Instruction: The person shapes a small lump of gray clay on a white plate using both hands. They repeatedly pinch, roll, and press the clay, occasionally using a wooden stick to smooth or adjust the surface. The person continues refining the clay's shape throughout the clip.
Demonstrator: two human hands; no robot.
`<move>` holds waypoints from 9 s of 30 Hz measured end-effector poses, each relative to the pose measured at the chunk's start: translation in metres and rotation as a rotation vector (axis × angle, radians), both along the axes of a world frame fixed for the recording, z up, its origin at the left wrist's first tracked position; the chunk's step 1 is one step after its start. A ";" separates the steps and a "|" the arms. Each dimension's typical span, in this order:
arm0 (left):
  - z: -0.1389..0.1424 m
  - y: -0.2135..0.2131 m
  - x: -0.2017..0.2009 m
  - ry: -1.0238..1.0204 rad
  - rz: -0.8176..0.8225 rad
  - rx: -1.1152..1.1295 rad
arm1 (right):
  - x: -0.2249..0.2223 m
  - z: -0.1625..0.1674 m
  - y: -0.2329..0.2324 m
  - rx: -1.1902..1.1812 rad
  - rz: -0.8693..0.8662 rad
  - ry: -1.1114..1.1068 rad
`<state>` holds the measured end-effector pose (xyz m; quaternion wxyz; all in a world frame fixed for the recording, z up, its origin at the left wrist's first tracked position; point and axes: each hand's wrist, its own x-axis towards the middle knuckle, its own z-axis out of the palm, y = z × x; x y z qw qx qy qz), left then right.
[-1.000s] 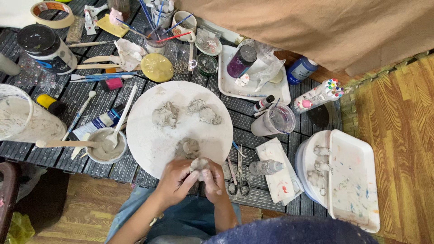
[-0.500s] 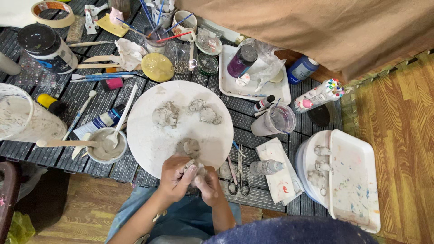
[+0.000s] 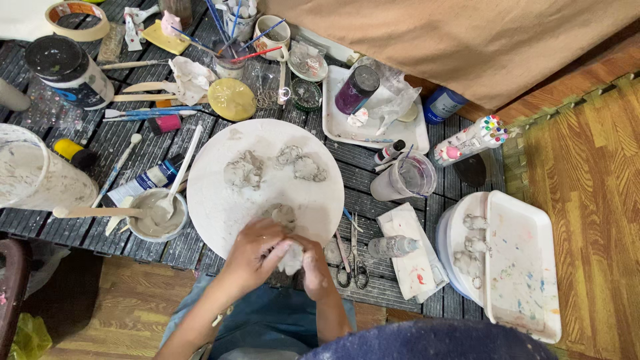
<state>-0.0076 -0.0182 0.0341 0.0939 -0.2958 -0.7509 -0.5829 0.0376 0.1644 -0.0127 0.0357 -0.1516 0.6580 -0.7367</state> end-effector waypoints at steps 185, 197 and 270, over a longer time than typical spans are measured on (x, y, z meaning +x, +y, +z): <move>-0.002 -0.031 -0.003 -0.073 0.231 -0.157 | -0.027 0.028 0.039 0.600 -0.326 0.000; 0.008 -0.042 -0.009 0.000 0.368 -0.236 | -0.064 0.035 0.008 0.742 -0.302 0.209; -0.009 -0.027 0.000 -0.448 0.123 0.102 | -0.042 0.019 0.021 0.486 -0.136 -0.076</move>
